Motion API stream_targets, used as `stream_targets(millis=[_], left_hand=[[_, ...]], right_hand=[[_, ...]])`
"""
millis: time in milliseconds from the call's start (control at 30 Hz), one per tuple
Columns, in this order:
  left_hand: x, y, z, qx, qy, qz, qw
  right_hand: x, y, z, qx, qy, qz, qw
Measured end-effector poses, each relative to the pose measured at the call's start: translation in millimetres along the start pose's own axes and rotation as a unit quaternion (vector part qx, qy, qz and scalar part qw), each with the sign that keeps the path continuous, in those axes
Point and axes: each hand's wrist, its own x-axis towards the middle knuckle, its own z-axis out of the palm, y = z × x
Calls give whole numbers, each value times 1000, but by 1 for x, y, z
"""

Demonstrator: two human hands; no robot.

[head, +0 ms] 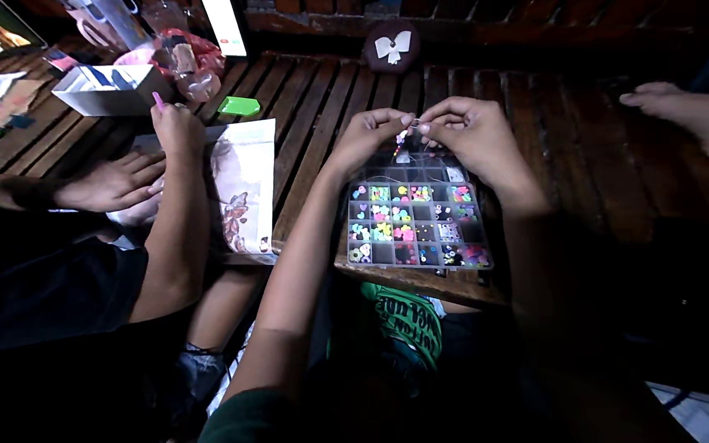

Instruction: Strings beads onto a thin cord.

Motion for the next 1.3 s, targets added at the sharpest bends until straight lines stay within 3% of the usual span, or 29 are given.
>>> stream_targets(millis=[500, 1300], left_hand=[[-1, 2, -1, -13, -22, -12, 1000], [-1, 2, -1, -17, -37, -20, 999]], right_hand=[[2, 6, 4, -12, 46, -77, 996], [0, 4, 4, -83, 60, -75, 992]])
